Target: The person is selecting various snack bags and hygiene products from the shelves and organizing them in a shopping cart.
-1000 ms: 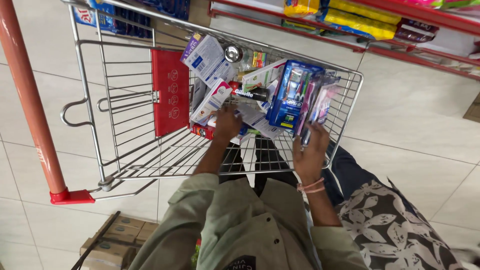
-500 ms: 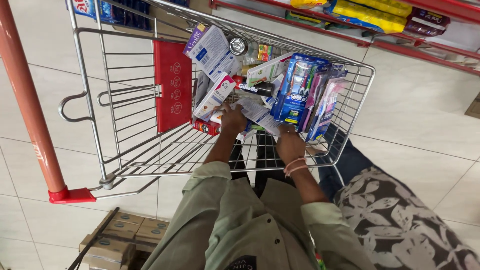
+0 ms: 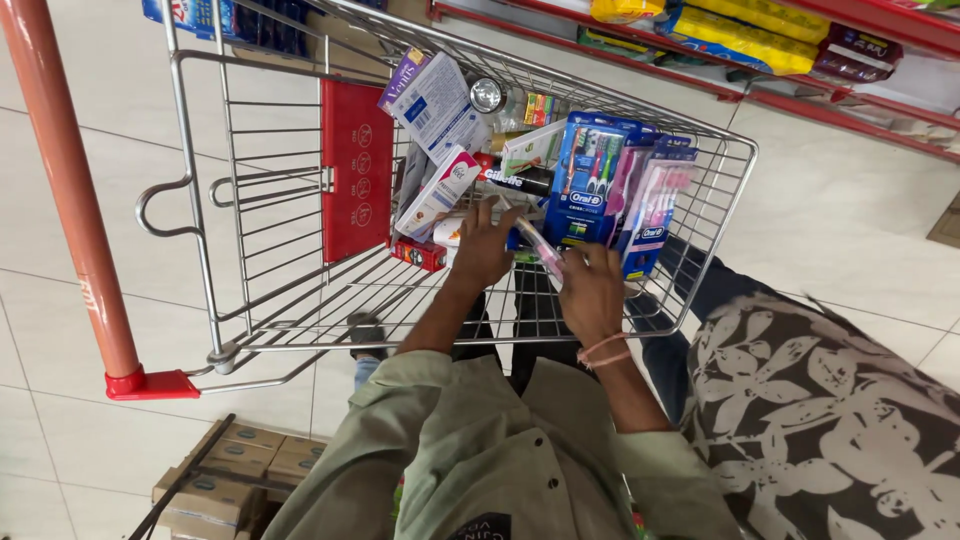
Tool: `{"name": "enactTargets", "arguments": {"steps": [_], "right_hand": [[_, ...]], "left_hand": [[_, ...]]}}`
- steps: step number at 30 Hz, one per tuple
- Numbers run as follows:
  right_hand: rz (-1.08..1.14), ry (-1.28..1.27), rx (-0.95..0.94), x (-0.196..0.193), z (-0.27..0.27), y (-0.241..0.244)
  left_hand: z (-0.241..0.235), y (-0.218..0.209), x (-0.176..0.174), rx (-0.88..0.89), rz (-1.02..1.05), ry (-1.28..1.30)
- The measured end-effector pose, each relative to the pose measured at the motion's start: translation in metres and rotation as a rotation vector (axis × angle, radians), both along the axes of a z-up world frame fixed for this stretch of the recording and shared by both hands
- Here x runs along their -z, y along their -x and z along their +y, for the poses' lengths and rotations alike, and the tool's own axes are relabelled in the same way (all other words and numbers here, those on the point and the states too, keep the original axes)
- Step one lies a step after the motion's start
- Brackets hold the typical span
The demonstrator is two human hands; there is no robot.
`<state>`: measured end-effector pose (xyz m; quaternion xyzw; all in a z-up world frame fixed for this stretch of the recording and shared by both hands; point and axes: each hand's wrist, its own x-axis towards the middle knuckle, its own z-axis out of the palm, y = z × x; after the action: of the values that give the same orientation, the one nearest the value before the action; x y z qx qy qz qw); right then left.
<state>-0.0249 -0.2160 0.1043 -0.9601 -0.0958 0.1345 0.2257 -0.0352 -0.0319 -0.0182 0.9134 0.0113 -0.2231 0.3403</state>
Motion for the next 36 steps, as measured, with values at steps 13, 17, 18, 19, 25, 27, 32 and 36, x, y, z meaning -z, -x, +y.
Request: {"name": "enactTargets", "arguments": {"steps": [13, 17, 18, 19, 25, 27, 32, 36], "right_hand": [[-0.059, -0.213, 0.099, -0.036, -0.006, -0.025], [-0.126, -0.43, 0.234, -0.033, -0.013, -0.028], [-0.046, -0.563, 0.335, -0.031, -0.013, -0.028], [-0.047, -0.561, 0.335, -0.02, -0.016, -0.026], [0.633, -0.729, 0.442, 0.025, -0.009, -0.013], [0.669, -0.876, 0.422, 0.034, -0.001, -0.006], [0.739, -1.069, 0.595, 0.032, 0.005, 0.002], [0.787, -1.094, 0.612, 0.053, -0.007, 0.015]], "left_hand": [[0.008, -0.024, -0.036, -0.048, -0.172, 0.39], [0.017, -0.027, -0.037, -0.24, -0.008, 0.575], [0.019, -0.03, -0.04, -0.35, 0.129, 0.678], [0.017, -0.033, -0.041, -0.35, 0.129, 0.68], [0.012, -0.03, -0.023, -0.756, 0.389, 1.016], [0.01, -0.028, -0.02, -0.727, 0.355, 1.097], [0.009, -0.028, -0.028, -0.779, 0.431, 1.134], [0.008, -0.026, -0.028, -0.794, 0.461, 1.117]]}}
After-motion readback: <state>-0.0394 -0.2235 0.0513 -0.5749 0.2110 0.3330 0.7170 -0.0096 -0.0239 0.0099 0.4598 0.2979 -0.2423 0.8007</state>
